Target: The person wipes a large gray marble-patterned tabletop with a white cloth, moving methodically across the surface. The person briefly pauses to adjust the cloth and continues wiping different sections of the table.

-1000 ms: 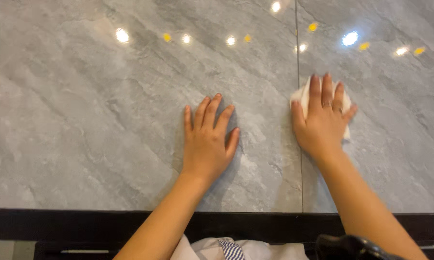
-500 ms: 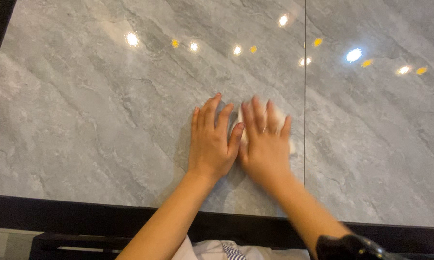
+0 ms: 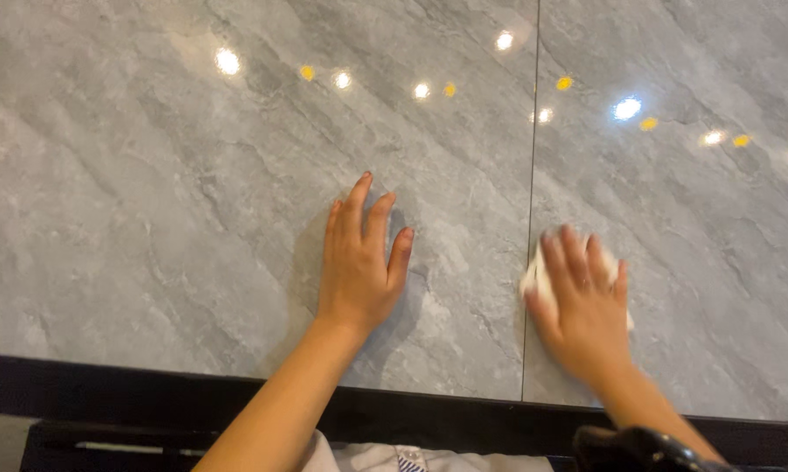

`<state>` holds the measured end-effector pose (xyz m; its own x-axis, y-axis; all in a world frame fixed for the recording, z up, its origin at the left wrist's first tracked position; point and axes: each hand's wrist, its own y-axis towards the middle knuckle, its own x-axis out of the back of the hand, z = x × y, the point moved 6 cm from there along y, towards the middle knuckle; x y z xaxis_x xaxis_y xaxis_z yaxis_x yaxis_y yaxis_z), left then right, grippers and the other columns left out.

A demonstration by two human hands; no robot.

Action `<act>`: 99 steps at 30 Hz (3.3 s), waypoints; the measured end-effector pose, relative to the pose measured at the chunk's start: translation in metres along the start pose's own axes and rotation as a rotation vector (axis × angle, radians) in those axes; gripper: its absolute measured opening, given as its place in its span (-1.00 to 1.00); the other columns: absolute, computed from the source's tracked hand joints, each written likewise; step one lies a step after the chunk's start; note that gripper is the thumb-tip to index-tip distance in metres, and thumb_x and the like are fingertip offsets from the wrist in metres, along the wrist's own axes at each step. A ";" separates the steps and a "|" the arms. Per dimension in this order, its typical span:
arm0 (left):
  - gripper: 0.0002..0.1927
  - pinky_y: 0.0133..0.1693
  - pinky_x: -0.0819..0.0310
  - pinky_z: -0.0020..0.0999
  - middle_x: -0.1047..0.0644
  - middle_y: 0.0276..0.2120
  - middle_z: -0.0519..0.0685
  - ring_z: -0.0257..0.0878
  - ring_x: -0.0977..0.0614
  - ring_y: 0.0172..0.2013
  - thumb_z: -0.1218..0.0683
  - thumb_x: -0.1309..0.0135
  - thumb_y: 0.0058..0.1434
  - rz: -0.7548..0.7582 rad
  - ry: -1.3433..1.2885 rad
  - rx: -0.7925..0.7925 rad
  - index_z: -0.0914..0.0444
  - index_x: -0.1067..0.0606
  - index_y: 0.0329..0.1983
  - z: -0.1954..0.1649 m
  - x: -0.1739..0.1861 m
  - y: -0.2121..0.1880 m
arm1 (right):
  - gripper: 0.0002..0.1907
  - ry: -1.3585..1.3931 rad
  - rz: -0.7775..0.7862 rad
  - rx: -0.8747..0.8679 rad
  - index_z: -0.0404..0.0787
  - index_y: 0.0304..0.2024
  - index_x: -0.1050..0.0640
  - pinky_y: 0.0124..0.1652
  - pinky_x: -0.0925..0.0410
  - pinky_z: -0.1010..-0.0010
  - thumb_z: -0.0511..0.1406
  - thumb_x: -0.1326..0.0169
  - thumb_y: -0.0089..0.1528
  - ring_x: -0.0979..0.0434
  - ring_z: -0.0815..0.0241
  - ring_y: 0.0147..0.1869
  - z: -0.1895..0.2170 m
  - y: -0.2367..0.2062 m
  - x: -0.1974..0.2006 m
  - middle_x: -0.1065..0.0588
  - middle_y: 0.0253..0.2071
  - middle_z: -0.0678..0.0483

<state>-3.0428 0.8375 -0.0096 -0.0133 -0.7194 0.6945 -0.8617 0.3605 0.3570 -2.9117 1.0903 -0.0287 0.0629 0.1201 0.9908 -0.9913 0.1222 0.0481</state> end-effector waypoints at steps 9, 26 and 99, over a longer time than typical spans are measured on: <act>-0.56 0.40 -0.14 0.14 -0.24 0.40 0.28 0.25 -0.30 0.37 -0.08 0.08 0.48 -0.080 0.031 -0.018 0.33 -0.43 0.22 0.006 -0.003 0.002 | -0.23 0.072 -0.087 -0.218 -0.14 0.55 -0.04 0.32 0.41 -0.51 0.05 0.27 0.38 0.28 -0.26 0.64 0.041 0.160 -0.032 0.13 0.60 -0.08; -0.68 0.31 -0.24 0.08 -0.41 0.25 0.22 0.21 -0.38 0.32 0.01 0.08 0.52 -0.154 0.177 0.019 0.34 -0.50 0.08 0.009 -0.003 -0.012 | -0.26 0.158 0.020 0.280 0.05 0.48 -0.14 0.41 0.28 -0.30 0.07 0.14 0.29 0.14 -0.08 0.61 0.053 -0.052 0.003 0.00 0.56 0.07; -0.54 0.41 0.11 0.25 -0.30 0.34 0.18 0.13 -0.20 0.41 -0.03 -0.08 0.32 0.054 0.196 -0.073 0.27 -0.43 0.22 0.175 0.135 0.021 | -0.27 0.014 -0.027 -0.086 -0.06 0.52 -0.11 0.42 0.32 -0.32 0.05 0.26 0.35 0.19 -0.20 0.64 0.223 0.053 -0.025 0.07 0.61 0.01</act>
<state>-3.1520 0.6436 -0.0175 0.0464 -0.5716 0.8192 -0.8235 0.4422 0.3553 -2.9917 0.8743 -0.0229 0.0919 0.1289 0.9874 -0.9757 0.2099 0.0634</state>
